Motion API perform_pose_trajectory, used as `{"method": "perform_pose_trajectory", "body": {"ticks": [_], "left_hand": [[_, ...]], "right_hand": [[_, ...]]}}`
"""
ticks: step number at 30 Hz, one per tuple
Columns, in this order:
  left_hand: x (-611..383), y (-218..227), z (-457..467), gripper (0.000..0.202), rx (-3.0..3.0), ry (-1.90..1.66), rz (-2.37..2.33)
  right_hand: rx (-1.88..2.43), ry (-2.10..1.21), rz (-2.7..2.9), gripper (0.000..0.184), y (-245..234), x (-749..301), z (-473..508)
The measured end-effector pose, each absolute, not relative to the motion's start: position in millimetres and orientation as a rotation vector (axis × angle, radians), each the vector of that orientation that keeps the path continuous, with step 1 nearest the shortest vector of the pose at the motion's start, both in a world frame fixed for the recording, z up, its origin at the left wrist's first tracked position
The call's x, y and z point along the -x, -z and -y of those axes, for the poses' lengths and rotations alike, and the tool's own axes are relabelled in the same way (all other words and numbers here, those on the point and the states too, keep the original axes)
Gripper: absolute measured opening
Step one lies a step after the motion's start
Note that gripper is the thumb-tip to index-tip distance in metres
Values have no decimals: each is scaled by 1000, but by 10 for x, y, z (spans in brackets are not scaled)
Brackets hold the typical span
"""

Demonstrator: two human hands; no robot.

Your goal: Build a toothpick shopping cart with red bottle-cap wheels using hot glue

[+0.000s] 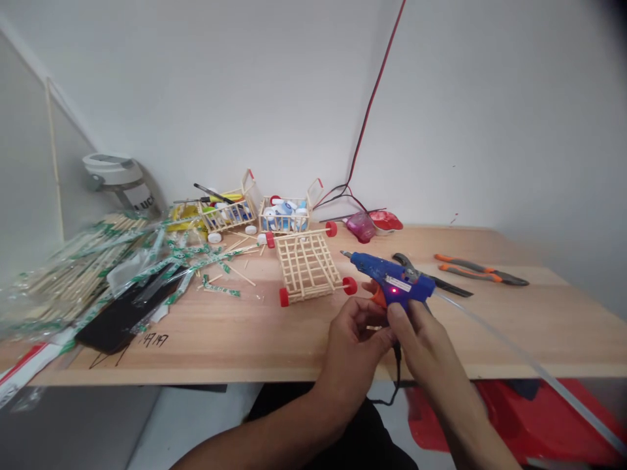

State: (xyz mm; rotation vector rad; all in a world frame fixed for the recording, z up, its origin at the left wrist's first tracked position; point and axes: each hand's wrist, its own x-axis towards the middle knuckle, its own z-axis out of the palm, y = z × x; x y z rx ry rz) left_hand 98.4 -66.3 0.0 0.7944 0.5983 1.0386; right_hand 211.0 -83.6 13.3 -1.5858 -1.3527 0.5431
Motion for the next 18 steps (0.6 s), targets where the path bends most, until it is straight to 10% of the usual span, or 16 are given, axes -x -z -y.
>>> {"method": "perform_pose_trajectory", "body": {"ticks": [18], "left_hand": [[-1020, -74, 732, 20, -839, -1040, -629]], "right_hand": [[1357, 68, 1019, 13, -350, -2333, 1024]]}}
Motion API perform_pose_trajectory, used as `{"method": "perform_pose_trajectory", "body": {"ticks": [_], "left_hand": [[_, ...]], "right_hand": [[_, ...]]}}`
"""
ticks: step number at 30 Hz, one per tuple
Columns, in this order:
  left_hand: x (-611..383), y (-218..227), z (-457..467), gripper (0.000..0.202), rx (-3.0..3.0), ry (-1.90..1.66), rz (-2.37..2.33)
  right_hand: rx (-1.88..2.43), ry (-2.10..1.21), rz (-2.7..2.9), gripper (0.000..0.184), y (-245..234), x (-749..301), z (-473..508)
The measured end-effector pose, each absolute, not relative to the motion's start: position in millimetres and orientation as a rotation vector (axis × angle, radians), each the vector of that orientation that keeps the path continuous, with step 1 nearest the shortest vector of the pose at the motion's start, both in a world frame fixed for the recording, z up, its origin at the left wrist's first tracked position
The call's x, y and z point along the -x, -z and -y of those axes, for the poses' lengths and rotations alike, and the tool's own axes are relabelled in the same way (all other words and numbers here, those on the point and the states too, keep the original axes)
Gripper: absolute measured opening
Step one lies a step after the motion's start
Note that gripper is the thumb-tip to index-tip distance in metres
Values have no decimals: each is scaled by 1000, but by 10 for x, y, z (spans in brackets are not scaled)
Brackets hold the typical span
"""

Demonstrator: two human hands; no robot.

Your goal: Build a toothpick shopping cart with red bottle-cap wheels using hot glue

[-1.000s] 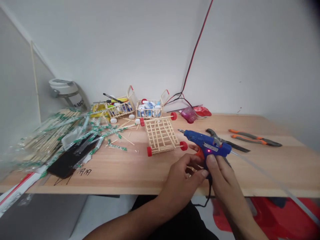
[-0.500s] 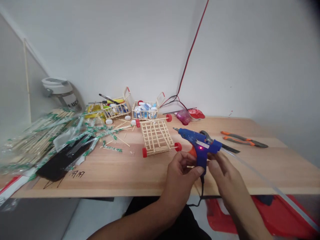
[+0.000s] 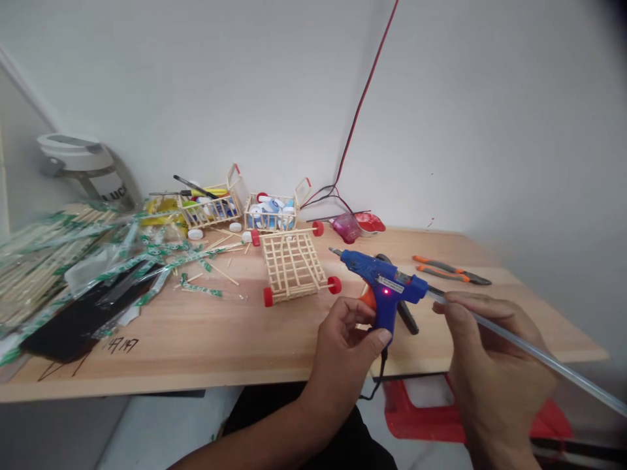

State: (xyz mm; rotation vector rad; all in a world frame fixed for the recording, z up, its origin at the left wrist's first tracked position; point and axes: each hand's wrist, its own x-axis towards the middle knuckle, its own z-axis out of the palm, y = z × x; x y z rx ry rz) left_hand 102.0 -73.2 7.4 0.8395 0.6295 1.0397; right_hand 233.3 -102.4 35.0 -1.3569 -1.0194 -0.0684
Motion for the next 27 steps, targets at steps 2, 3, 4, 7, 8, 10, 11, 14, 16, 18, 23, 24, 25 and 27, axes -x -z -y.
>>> {"method": "perform_pose_trajectory", "body": {"ticks": [2, 3, 4, 7, 8, 10, 11, 14, 16, 18, 23, 24, 25, 27], "left_hand": [[-1021, -82, 732, 20, -847, -1030, -638], [-1020, -86, 730, 20, -853, -1026, -643], [-1019, -91, 728, 20, -860, -1022, -649], [-1019, -102, 717, 20, -886, -1017, -653], [-1023, -102, 714, 19, -895, -1018, -652], [-1044, -91, 714, 19, -904, -1031, -649], [-1058, -79, 717, 20, -901, -1046, -644], [-1103, -28, 732, 23, -874, -1082, -601], [-1119, 2, 742, 23, -882, -1093, -581], [-1122, 20, 747, 25, -916, -1105, -591], [-1125, 16, 744, 36, -937, -1138, -608], [-1128, 16, 744, 38, -932, -1145, -615], [-1132, 18, 744, 39, -930, -1151, -628], [-1135, 28, 746, 41, -941, -1167, -656]], "right_hand": [[1338, 73, 984, 14, -334, -2309, 1016], [1342, 75, 974, 14, -325, -2298, 1012], [1349, 84, 969, 14, -317, -2289, 1007], [1356, 108, 972, 14, -295, -2282, 983], [1348, 115, 971, 14, -289, -2286, 973], [1340, 123, 977, 13, -276, -2299, 953], [1341, 125, 990, 13, -270, -2308, 945], [1333, 123, 1076, 10, -257, -2346, 930], [1322, 151, 1162, 10, -257, -2383, 926], [1319, 204, 1250, 9, -265, -2428, 924], [1358, 369, 1411, 10, -298, -2534, 915], [1366, 408, 1431, 9, -301, -2545, 913], [1371, 441, 1441, 8, -300, -2548, 911], [1365, 467, 1421, 7, -290, -2535, 906]]}}
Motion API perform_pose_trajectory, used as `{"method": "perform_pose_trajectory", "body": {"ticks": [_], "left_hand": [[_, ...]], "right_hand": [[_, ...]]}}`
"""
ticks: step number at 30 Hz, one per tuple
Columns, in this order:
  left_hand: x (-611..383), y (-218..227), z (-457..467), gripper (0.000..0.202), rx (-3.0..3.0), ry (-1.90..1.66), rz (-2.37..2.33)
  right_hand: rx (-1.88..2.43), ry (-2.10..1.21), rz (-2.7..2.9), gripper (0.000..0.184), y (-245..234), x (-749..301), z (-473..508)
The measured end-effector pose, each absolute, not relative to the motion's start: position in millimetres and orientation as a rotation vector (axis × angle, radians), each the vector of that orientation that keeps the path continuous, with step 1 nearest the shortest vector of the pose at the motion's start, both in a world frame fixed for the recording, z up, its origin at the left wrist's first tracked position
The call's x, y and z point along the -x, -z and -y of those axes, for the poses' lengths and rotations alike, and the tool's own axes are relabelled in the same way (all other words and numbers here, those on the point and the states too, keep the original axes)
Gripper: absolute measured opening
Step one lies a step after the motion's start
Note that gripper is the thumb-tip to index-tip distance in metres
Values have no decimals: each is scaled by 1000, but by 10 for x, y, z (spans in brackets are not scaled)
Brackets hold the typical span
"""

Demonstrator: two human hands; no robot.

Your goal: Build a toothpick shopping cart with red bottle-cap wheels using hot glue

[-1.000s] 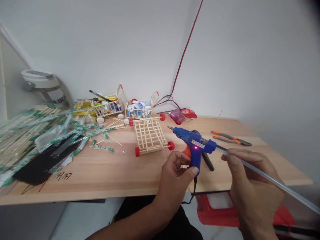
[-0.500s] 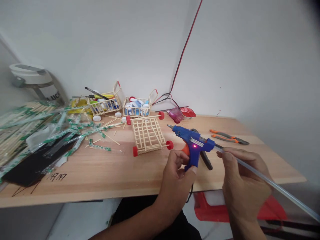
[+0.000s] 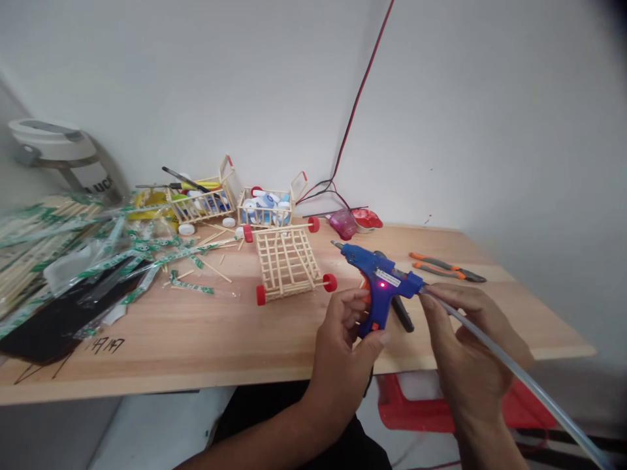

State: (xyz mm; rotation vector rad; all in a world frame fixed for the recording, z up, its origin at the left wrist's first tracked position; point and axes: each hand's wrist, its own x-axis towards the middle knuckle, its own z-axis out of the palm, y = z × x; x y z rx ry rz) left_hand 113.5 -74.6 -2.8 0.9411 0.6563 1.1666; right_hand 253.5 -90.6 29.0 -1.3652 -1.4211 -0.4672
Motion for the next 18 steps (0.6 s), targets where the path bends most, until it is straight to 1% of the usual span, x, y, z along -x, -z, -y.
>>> {"method": "perform_pose_trajectory", "body": {"ticks": [3, 6, 10, 15, 18], "left_hand": [[-1128, 43, 748, 40, -975, -1185, -660], [-1112, 41, 748, 40, -984, -1187, -655], [-1101, 31, 749, 38, -1008, -1184, -700], [-1103, 48, 750, 32, -1007, -1180, -752], [-1097, 56, 734, 32, -981, -1189, -759]], "right_hand": [[1331, 418, 1311, 7, -257, -2475, 890], [1291, 249, 1135, 7, -221, -2394, 870], [1327, 18, 905, 18, -195, -2288, 854], [1388, -33, 801, 26, -168, -2182, 823], [1382, -66, 827, 26, -161, -2183, 797]]}}
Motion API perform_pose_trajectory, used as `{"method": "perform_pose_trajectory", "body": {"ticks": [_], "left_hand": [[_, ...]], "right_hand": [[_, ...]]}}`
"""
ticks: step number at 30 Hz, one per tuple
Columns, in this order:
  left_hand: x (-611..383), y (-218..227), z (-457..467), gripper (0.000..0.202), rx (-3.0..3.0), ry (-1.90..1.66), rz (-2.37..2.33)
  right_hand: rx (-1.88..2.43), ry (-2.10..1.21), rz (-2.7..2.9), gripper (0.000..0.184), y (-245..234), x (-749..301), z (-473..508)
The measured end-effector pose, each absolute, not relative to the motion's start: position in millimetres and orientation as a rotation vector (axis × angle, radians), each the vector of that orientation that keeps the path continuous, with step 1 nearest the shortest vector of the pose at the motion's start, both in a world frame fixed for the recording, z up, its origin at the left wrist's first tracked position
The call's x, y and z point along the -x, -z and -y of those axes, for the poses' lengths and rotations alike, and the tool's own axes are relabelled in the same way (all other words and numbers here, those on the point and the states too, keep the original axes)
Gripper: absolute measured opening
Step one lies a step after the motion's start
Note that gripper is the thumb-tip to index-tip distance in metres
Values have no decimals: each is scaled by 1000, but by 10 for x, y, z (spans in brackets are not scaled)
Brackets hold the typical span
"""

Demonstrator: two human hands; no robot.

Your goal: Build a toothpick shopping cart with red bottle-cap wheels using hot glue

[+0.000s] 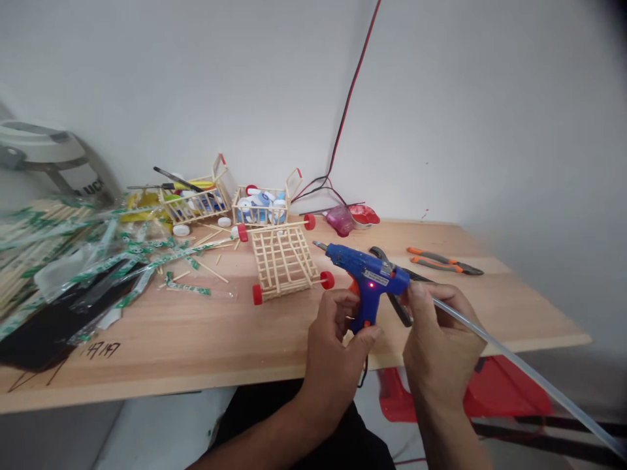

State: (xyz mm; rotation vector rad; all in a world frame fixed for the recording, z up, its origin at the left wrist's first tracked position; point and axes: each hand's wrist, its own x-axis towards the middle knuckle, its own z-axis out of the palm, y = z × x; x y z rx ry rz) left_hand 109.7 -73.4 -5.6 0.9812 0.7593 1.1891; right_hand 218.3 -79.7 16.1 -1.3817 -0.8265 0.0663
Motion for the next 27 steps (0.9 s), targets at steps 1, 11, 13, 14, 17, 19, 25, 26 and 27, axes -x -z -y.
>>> {"method": "perform_pose_trajectory", "body": {"ticks": [1, 11, 13, 14, 17, 19, 25, 26, 27], "left_hand": [[-1093, 55, 726, 33, -967, -1191, -760], [-1065, 45, 676, 36, -875, -1209, -714], [-1066, 47, 687, 36, -882, -1205, -707], [-1066, 46, 693, 36, -890, -1204, -706], [-1057, 40, 704, 35, -914, -1191, -708], [-1048, 36, 704, 36, -920, -1184, -705], [-1036, 42, 691, 33, -947, -1189, -729], [-1036, 43, 689, 33, -949, -1195, -729], [-1036, 45, 687, 33, -950, -1202, -726]], "right_hand": [[1384, -83, 866, 24, -161, -2201, 794], [1349, 81, 1341, 26, -167, -2629, 860], [1309, 192, 1394, 16, -210, -2641, 860], [1298, 237, 1416, 12, -231, -2634, 859], [1297, 305, 1424, 9, -267, -2590, 857], [1300, 296, 1386, 8, -258, -2559, 855], [1305, 163, 1232, 3, -216, -2448, 846], [1307, 109, 1198, 5, -219, -2427, 844], [1312, 51, 1161, 8, -224, -2407, 840]]}}
